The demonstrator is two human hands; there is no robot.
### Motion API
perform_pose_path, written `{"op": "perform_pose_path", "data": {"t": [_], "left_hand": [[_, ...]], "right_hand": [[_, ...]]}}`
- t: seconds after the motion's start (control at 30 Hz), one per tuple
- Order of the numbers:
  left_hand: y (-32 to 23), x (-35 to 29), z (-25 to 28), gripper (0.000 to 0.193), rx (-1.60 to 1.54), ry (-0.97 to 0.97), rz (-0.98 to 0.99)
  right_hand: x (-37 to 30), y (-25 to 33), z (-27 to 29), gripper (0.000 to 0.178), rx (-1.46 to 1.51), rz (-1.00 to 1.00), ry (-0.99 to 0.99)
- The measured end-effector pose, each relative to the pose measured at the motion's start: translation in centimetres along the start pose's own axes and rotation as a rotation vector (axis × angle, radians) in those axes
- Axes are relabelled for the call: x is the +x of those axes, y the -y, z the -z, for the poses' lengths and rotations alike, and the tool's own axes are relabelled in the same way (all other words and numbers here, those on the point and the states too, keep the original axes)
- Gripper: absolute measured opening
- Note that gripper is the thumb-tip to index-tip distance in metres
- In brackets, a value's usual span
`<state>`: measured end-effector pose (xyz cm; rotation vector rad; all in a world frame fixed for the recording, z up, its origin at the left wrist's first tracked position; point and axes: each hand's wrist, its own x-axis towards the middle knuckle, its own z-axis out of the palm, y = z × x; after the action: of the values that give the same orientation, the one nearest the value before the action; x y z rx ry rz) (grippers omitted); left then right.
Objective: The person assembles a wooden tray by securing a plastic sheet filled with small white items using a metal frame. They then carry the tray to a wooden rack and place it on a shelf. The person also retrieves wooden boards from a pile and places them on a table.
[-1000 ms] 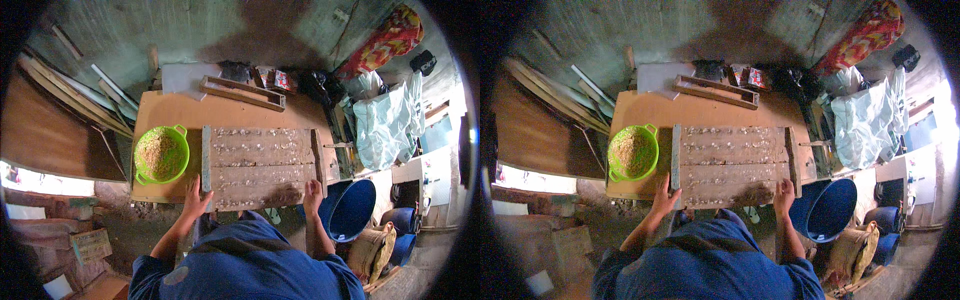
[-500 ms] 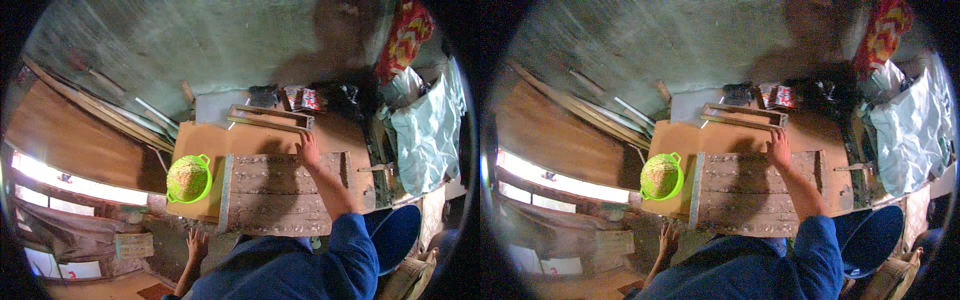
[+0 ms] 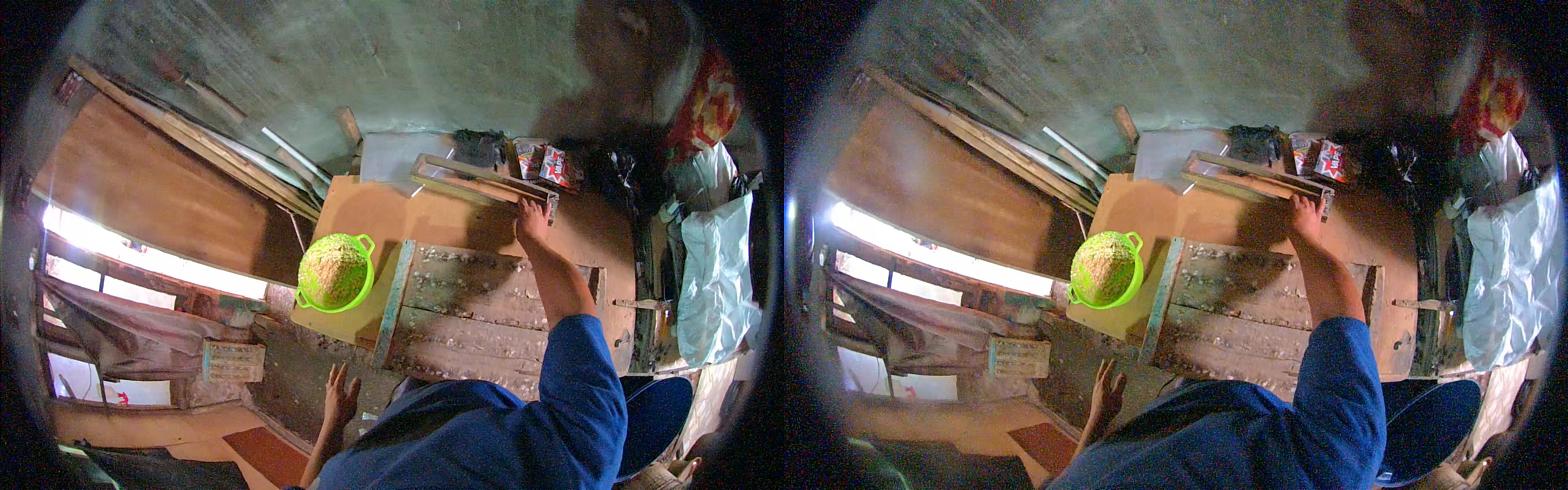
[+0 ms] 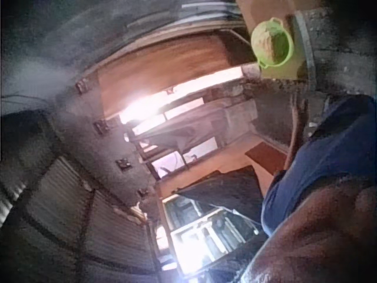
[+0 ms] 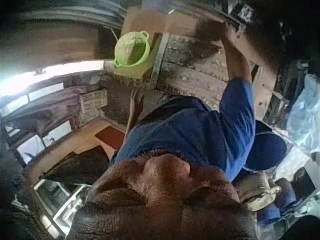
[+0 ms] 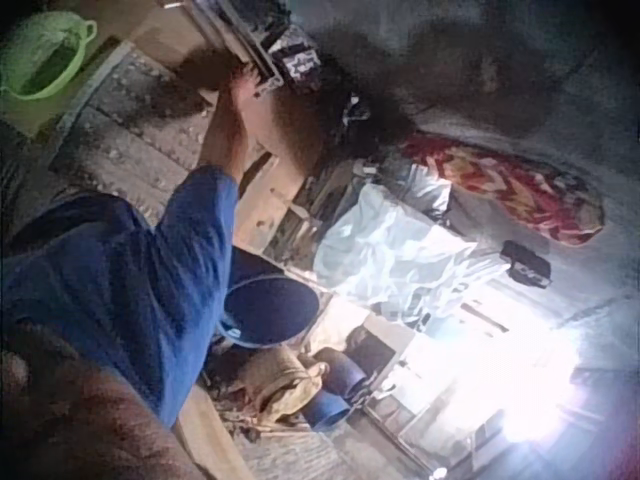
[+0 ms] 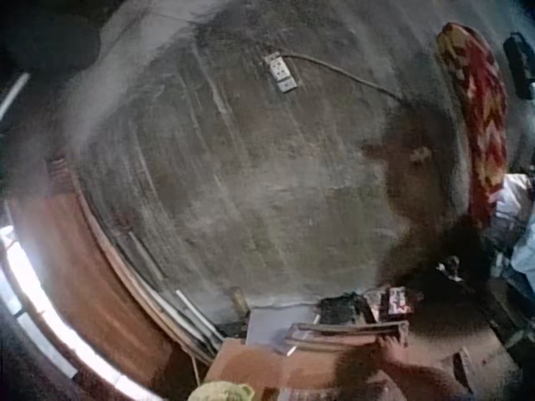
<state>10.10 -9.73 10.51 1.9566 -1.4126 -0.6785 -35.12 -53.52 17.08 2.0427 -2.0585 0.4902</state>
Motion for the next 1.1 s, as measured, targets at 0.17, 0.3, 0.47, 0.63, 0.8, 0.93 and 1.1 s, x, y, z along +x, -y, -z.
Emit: {"op": "perform_pose_path", "data": {"t": [0.17,0.3,0.47,0.63,0.8,0.93,1.1], "left_hand": [[-4.8,5.1,-2.4,0.069,0.035,0.017,-0.202],[-5.5,9.5,-5.6,0.074,0.004,-0.016,-0.328],[-5.9,11.5,-8.0,0.069,0.004,-0.011,-0.309],[-6.1,11.5,-7.8,0.067,-0.013,0.002,-0.288],[-5.6,11.3,-8.1,0.066,0.001,-0.004,-0.275],[-5.7,11.5,-8.3,0.066,-0.015,-0.020,-0.317],[-7.3,11.6,-7.1,0.070,0.048,-0.005,-0.246]], "right_hand": [[-3.4,0.2,3.5,0.037,0.121,0.197,-0.253],[-10.9,0.2,10.8,0.035,0.173,0.266,-0.097],[-20.2,-3.8,11.2,0.040,0.016,0.249,0.017],[-23.9,-5.3,9.9,0.046,0.025,0.200,0.102],[-23.9,-3.5,10.8,0.044,0.020,0.193,0.149],[-23.9,-2.4,11.1,0.047,0.052,0.228,0.082],[-25.0,-3.1,13.4,0.055,0.262,-0.036,-0.162]]}}
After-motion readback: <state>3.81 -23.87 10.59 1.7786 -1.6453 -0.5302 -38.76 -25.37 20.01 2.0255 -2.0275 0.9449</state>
